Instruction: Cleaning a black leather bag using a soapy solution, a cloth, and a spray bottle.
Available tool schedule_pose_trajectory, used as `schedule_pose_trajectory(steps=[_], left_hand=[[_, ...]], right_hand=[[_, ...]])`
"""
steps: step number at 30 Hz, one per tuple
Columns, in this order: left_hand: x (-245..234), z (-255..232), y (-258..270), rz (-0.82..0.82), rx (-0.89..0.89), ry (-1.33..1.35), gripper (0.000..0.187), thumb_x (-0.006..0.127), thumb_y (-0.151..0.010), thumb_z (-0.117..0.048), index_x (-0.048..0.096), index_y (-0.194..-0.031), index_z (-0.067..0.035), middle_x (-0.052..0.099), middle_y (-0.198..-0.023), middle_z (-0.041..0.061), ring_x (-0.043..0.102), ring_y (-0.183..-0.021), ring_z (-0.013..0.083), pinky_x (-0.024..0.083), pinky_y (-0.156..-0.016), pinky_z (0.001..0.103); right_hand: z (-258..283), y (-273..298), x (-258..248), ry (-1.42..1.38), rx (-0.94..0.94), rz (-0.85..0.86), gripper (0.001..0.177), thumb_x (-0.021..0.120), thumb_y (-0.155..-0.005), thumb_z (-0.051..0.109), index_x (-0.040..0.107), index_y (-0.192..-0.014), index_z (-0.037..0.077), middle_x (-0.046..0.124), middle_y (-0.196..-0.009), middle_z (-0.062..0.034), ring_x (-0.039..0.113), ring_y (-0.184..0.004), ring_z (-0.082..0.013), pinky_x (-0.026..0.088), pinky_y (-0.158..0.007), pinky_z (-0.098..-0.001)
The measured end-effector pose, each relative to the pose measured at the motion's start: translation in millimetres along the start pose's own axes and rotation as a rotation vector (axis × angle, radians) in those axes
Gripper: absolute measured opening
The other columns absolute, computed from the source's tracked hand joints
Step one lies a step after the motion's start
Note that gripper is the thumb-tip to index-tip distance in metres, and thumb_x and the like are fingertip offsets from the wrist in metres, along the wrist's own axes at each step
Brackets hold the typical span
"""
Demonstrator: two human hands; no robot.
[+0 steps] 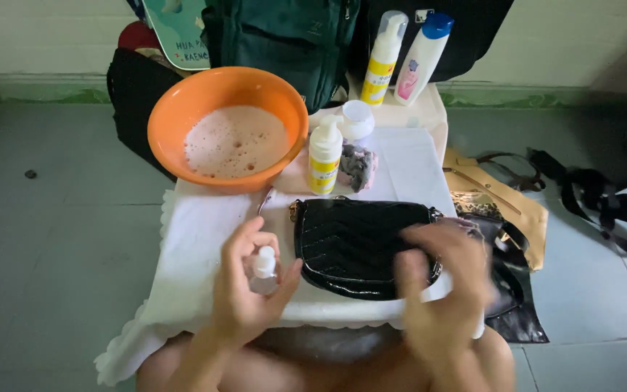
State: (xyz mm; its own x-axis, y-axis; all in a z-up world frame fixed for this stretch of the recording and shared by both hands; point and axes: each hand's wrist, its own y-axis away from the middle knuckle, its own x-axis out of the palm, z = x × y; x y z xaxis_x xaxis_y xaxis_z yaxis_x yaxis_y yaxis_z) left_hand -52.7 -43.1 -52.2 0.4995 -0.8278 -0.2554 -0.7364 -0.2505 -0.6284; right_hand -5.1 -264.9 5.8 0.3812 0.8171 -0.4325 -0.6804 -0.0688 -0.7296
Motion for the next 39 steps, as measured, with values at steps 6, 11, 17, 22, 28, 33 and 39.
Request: schedule_pose_trajectory(steps=[6, 11, 17, 22, 28, 33, 39], left_hand=[[13.0, 11.1, 14.0, -0.034, 0.097, -0.027, 0.061, 0.065, -0.095, -0.023, 0.035, -0.143, 0.001, 0.064, -0.102, 0.011, 0.060, -0.070, 0.0149, 0.053, -0.062, 0.028], [0.7, 5.1, 20.6, 0.126, -0.396, 0.115, 0.060, 0.067, -0.087, -0.013, 0.044, -0.141, -0.005, 0.077, -0.087, 0.003, 0.070, -0.074, 0.0115, 0.055, -0.074, 0.024], [-9.1, -17.7, 29.1, 0.162, -0.236, -0.326, 0.063, 0.077, -0.076, -0.012, 0.046, -0.131, -0.013, 0.076, -0.101, 0.009, 0.078, -0.070, 0.0319, 0.056, -0.054, 0.044], [-16.3, -40.8, 35.3, 0.286, -0.369, -0.135, 0.069, 0.079, -0.070, -0.009, 0.046, -0.131, -0.013, 0.073, -0.104, 0.011, 0.081, -0.074, 0.0287, 0.060, -0.057, 0.040], [-17.4, -53.3, 40.1, 0.311, -0.415, 0.367, 0.051, 0.077, -0.072, -0.010, 0.053, -0.117, -0.010, 0.073, -0.095, 0.007, 0.070, -0.083, 0.0157, 0.055, -0.076, 0.029], [-40.9, -56.8, 26.9, 0.239, -1.308, 0.946, 0.045, 0.056, -0.096, -0.007, 0.062, -0.139, 0.004, 0.076, -0.129, 0.021, 0.071, -0.115, 0.0235, 0.052, -0.101, 0.031], [-36.2, -62.8, 29.7, 0.544, -0.467, 0.492, 0.056, 0.071, -0.079, -0.013, 0.049, -0.130, -0.009, 0.067, -0.118, 0.007, 0.067, -0.103, 0.0124, 0.051, -0.092, 0.025]], right_hand=[[66.2, 4.5, 46.1, -0.156, 0.017, 0.405, 0.024, 0.085, -0.075, 0.023, 0.065, -0.083, 0.011, 0.064, -0.079, -0.0014, 0.060, -0.071, -0.0184, 0.051, -0.063, -0.0292], [68.5, 5.3, 66.8, -0.034, -0.065, 0.475, 0.030, 0.077, -0.085, 0.033, 0.059, -0.076, 0.011, 0.060, -0.063, -0.0043, 0.053, -0.049, -0.0230, 0.044, -0.045, -0.0327], [86.1, -12.9, 42.8, -0.130, 0.096, 0.522, 0.042, 0.074, -0.087, 0.035, 0.068, -0.055, 0.008, 0.053, -0.044, -0.0016, 0.038, -0.037, -0.0180, 0.037, -0.037, -0.0296], [81.2, -4.3, 33.4, -0.244, 0.203, 0.622, 0.040, 0.073, -0.086, 0.020, 0.061, -0.051, 0.005, 0.051, -0.041, -0.0015, 0.034, -0.038, -0.0143, 0.037, -0.035, -0.0278], [85.9, -10.6, 15.7, -0.385, 0.369, 0.851, 0.027, 0.072, -0.087, 0.019, 0.075, -0.064, 0.005, 0.071, -0.051, -0.0005, 0.049, -0.043, -0.0082, 0.048, -0.041, -0.0228], [86.8, -23.3, -5.8, -0.524, 0.185, 0.990, 0.024, 0.067, -0.084, 0.024, 0.075, -0.077, 0.002, 0.067, -0.055, -0.0039, 0.049, -0.046, -0.0108, 0.046, -0.041, -0.0252], [80.0, -21.8, -5.5, -0.432, 0.062, 0.932, 0.024, 0.072, -0.083, 0.027, 0.076, -0.072, 0.006, 0.066, -0.051, -0.0014, 0.049, -0.039, -0.0121, 0.046, -0.038, -0.0248]])
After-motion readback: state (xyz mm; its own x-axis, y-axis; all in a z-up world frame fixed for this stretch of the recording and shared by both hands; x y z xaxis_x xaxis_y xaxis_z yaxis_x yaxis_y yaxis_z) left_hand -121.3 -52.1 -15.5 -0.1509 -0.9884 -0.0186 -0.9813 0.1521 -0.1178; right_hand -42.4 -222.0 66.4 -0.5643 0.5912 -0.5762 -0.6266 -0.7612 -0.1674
